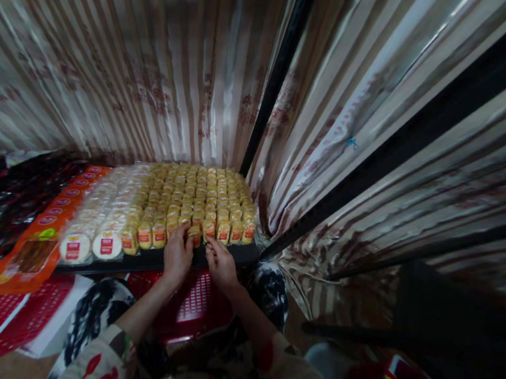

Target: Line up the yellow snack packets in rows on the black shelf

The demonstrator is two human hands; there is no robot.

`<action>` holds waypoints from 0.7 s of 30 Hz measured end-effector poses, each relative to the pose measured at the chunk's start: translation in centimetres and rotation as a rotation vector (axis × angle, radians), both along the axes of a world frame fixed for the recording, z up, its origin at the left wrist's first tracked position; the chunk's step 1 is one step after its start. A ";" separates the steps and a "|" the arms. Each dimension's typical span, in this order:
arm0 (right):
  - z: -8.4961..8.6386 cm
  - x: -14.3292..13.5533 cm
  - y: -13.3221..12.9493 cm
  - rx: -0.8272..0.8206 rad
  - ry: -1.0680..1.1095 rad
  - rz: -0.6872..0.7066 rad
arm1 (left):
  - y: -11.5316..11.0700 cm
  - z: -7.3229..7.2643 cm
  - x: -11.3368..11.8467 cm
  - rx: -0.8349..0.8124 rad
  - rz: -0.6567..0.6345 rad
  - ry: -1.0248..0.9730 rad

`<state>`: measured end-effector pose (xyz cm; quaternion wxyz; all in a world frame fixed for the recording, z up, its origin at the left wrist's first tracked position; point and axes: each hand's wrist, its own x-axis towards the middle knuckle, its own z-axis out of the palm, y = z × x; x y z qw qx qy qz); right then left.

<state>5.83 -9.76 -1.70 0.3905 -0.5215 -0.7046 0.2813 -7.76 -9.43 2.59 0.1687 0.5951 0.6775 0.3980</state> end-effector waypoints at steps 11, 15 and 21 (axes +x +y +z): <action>-2.0 0.5 0.5 0.012 -0.048 0.011 | 1.2 -0.9 1.8 0.029 0.083 0.205; -1.9 0.4 0.5 0.008 -0.074 -0.015 | 1.6 -1.7 2.0 0.018 0.146 0.166; -1.6 0.3 0.3 -0.001 -0.071 -0.030 | 1.3 -3.3 1.8 0.050 0.120 0.087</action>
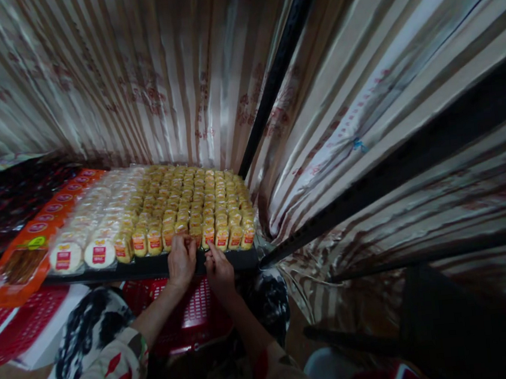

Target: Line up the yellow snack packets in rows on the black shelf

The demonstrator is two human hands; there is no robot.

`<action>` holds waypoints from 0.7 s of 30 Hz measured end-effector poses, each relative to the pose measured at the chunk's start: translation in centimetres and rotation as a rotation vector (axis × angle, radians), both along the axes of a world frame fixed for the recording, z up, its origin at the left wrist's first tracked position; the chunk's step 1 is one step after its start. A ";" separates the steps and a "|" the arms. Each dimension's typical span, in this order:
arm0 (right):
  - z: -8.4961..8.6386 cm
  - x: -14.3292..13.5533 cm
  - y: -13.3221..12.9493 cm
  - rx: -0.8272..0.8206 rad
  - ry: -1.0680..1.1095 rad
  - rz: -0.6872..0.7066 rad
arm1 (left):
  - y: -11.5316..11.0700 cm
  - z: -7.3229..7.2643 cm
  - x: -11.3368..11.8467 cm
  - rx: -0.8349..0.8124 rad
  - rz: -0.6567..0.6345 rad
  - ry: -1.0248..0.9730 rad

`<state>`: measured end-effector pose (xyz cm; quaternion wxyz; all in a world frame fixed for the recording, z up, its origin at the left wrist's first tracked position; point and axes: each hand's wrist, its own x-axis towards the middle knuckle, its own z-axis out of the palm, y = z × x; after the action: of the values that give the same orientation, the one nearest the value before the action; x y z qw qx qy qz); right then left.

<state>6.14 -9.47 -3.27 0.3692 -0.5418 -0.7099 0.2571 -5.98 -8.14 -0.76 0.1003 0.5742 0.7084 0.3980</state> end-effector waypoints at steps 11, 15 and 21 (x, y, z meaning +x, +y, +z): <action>-0.4 -0.3 0.2 0.102 -0.021 -0.026 | 0.4 -2.5 -0.9 0.006 -0.148 -0.039; -0.7 -0.6 0.4 0.112 -0.052 -0.071 | 0.4 -3.1 -0.8 0.009 -0.171 -0.050; -1.2 -1.0 0.6 0.117 -0.106 -0.099 | 0.4 -3.3 -0.9 0.002 -0.176 -0.051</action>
<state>5.16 -8.87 -4.48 0.3744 -0.5666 -0.7147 0.1675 -6.84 -7.72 -4.01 0.1522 0.6240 0.6519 0.4031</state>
